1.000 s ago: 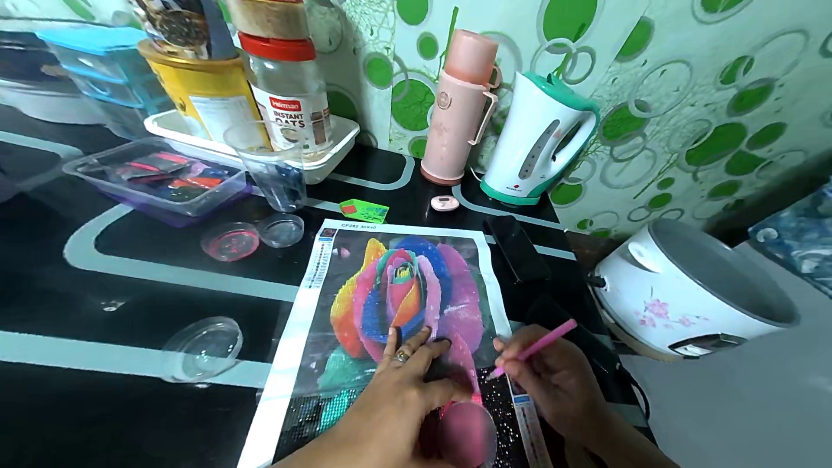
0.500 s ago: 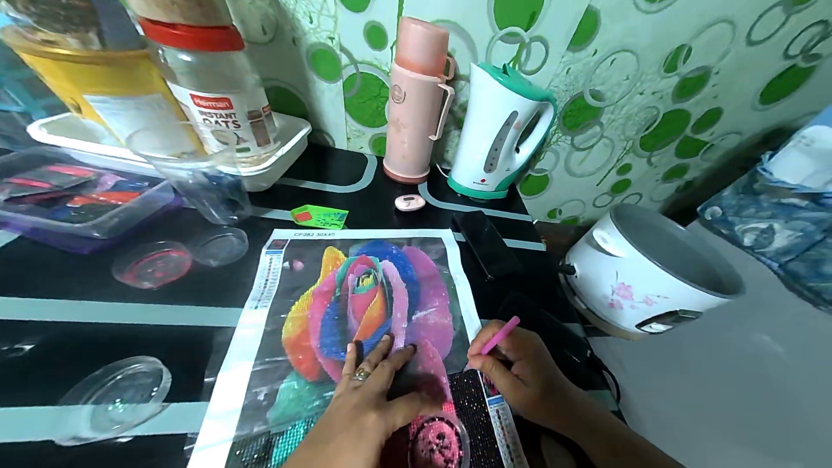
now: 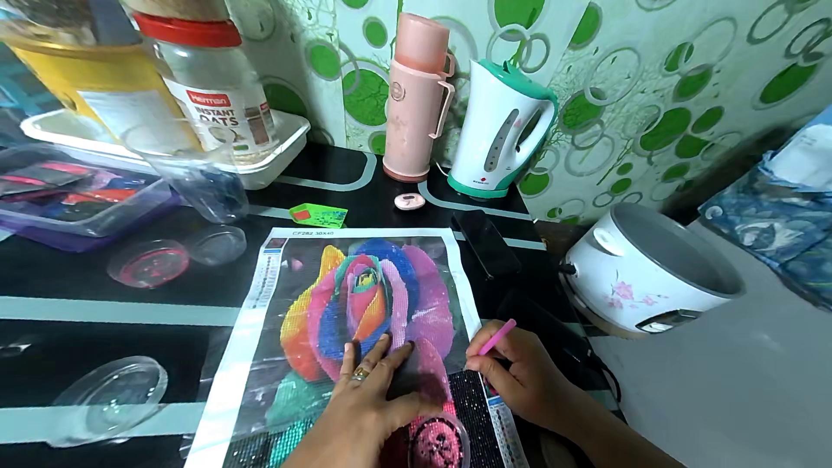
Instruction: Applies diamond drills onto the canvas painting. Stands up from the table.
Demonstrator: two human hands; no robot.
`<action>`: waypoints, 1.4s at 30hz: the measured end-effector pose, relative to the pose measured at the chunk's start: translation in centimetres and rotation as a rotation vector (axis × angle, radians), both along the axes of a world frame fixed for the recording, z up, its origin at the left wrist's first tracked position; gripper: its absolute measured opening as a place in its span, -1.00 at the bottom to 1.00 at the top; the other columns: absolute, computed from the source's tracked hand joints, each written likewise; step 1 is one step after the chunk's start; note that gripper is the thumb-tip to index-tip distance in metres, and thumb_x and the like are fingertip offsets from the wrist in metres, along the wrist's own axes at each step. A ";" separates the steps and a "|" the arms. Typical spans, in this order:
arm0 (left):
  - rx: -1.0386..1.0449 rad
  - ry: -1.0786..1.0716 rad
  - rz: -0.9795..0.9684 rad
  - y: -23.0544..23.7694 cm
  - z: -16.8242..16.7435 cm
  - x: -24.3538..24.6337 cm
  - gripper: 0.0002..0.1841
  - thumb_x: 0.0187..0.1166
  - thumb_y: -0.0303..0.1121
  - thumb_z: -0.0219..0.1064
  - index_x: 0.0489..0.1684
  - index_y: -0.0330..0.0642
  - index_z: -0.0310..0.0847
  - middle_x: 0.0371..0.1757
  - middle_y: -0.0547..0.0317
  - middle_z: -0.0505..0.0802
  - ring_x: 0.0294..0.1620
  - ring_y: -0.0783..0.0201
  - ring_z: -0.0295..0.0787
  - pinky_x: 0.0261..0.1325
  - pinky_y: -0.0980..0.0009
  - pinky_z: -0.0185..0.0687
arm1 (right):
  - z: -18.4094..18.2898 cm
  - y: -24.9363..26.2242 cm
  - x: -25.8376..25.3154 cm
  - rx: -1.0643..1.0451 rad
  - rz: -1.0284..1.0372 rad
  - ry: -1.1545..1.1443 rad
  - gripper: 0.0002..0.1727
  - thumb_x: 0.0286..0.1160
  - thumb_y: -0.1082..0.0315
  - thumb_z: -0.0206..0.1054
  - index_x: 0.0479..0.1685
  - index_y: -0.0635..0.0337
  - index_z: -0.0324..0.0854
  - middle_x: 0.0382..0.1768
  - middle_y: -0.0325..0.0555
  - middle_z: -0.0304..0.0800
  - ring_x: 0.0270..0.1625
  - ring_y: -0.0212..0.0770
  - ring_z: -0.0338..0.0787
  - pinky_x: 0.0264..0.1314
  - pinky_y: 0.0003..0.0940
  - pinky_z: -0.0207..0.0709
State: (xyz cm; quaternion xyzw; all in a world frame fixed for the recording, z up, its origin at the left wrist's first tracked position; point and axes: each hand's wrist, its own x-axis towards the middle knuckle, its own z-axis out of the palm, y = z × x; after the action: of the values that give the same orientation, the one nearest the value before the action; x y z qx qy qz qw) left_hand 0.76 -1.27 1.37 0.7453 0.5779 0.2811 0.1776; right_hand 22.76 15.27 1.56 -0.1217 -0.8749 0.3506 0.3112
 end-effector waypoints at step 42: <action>-0.020 0.025 -0.014 0.1 0.0 -0.1 -0.36 0.03 0.44 0.53 0.18 0.51 0.79 0.71 -0.49 0.37 0.79 -0.58 -0.02 0.59 -0.69 -0.49 | 0.9 0.1 -0.9 0.038 -0.089 -0.156 -0.74 0.67 0.20 0.29 -0.09 0.25 0.69 -0.30 -0.17 0.78 -0.25 -0.51 0.75 -0.12 -0.65 0.64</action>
State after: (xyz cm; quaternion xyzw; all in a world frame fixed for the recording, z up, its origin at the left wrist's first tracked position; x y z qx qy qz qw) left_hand 0.70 -1.14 1.41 0.7511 0.5774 0.2649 0.1798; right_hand 21.82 15.38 2.49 -0.1814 -0.8968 0.3092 0.2594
